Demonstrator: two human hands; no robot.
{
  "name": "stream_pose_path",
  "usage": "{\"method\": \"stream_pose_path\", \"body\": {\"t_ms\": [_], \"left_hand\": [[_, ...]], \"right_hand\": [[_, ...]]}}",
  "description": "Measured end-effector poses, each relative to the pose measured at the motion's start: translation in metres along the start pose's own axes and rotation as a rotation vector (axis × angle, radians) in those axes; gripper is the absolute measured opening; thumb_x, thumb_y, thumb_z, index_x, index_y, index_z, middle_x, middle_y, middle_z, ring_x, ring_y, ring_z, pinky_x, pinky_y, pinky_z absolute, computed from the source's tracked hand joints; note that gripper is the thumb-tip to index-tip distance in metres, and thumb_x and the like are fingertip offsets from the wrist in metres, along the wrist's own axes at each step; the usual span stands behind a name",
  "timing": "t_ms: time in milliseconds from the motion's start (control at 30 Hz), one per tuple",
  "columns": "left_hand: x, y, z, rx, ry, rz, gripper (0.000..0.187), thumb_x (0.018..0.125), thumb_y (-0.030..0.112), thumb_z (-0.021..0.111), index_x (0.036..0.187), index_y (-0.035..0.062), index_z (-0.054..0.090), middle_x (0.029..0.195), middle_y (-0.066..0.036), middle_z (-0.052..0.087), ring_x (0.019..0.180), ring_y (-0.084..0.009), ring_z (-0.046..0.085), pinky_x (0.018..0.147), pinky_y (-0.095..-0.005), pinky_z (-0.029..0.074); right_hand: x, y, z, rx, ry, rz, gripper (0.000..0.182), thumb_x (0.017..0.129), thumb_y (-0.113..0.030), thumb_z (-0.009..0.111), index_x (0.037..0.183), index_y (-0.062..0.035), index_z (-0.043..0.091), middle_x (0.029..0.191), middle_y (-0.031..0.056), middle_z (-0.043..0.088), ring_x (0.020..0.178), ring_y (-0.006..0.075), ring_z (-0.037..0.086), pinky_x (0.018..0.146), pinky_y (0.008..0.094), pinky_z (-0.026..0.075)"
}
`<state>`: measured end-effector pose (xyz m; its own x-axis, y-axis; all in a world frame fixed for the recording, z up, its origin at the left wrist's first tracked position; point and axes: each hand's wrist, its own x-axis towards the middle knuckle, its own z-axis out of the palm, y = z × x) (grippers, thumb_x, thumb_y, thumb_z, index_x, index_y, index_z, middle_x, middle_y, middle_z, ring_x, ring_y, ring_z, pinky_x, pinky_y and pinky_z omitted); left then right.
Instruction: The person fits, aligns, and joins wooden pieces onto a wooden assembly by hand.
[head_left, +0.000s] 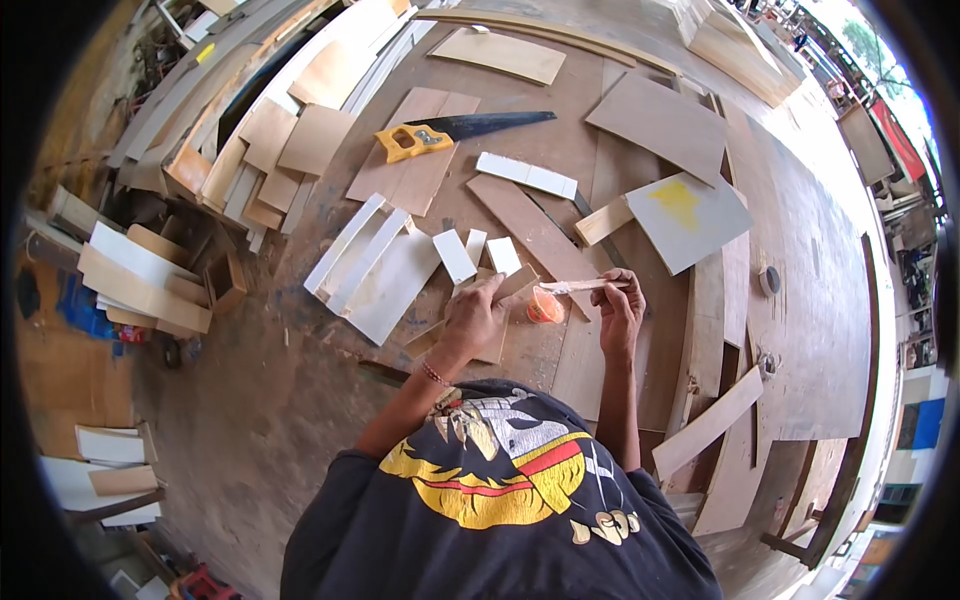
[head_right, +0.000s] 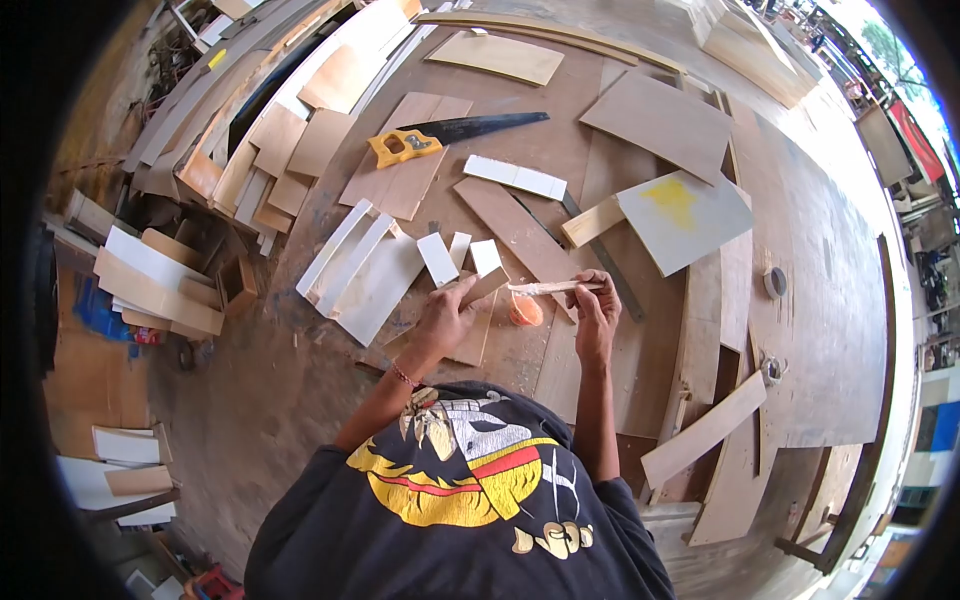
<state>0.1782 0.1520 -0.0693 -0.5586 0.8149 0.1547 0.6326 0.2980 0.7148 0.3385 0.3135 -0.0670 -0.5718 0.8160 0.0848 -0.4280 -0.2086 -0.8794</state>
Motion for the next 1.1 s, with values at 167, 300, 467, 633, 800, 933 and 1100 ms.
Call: {"method": "stream_pose_path", "body": {"t_ms": [167,300,467,633,800,933,1100], "left_hand": [[0.002,0.014,-0.018,0.009,-0.187,0.0,0.039,0.081,0.019,0.063,0.114,-0.0019,0.056,0.099,-0.023,0.062,0.091,-0.0369,0.06,0.08,-0.0412,0.046],[0.001,0.019,-0.025,-0.016,-0.268,0.051,0.041,0.079,0.016,0.064,0.116,0.0018,0.056,0.098,-0.021,0.063,0.088,-0.0346,0.061,0.078,-0.0412,0.046],[0.003,0.022,-0.028,0.011,-0.327,0.029,0.042,0.077,0.014,0.065,0.117,0.0029,0.057,0.1,-0.021,0.063,0.089,-0.0341,0.062,0.079,-0.0394,0.048],[0.003,0.025,-0.032,-0.045,-0.351,0.021,0.041,0.076,0.012,0.066,0.114,0.0002,0.058,0.105,-0.021,0.061,0.095,-0.0333,0.061,0.082,-0.0377,0.048],[-0.002,0.011,-0.02,-0.115,-0.322,0.076,0.04,0.079,0.022,0.065,0.114,0.0044,0.06,0.098,-0.019,0.064,0.092,-0.0304,0.062,0.082,-0.0403,0.042],[-0.001,0.013,-0.022,-0.119,-0.399,-0.004,0.04,0.079,0.023,0.065,0.114,0.0048,0.06,0.095,-0.02,0.064,0.091,-0.0303,0.061,0.082,-0.0394,0.038],[0.001,0.019,-0.025,-0.131,-0.432,-0.085,0.041,0.079,0.024,0.065,0.115,0.0051,0.06,0.093,-0.021,0.064,0.09,-0.0326,0.061,0.083,-0.0412,0.04]], "right_hand": [[0.002,0.001,-0.005,0.014,0.041,0.008,0.019,0.078,-0.003,0.049,0.096,-0.0012,0.054,0.091,0.008,0.056,0.073,0.0097,0.052,0.063,0.023,0.043],[0.001,0.001,-0.005,0.007,0.067,-0.009,0.021,0.076,-0.007,0.052,0.096,-0.0007,0.055,0.087,0.0079,0.057,0.068,0.0113,0.052,0.063,0.0236,0.044],[0.0,0.002,-0.001,-0.026,0.053,-0.019,0.022,0.075,-0.005,0.048,0.096,-0.0011,0.055,0.089,0.0072,0.056,0.073,0.0108,0.053,0.064,0.0239,0.044],[0.0,0.002,0.001,-0.095,0.048,-0.069,0.023,0.073,0.0,0.044,0.094,-0.0003,0.053,0.09,0.0072,0.056,0.073,0.0095,0.049,0.063,0.0233,0.042],[0.003,0.0,0.003,-0.12,0.052,-0.084,0.021,0.073,0.001,0.044,0.092,-0.0008,0.053,0.089,0.0069,0.057,0.071,0.0092,0.049,0.063,0.0229,0.042],[0.003,-0.003,0.003,-0.136,0.044,-0.07,0.02,0.072,0.001,0.044,0.09,-0.0014,0.053,0.085,0.0059,0.056,0.07,0.0094,0.049,0.063,0.0225,0.042],[0.001,-0.01,0.001,-0.126,0.025,-0.063,0.021,0.071,0.0,0.045,0.09,-0.0022,0.053,0.083,0.006,0.056,0.07,0.0098,0.05,0.064,0.0221,0.041]]}}
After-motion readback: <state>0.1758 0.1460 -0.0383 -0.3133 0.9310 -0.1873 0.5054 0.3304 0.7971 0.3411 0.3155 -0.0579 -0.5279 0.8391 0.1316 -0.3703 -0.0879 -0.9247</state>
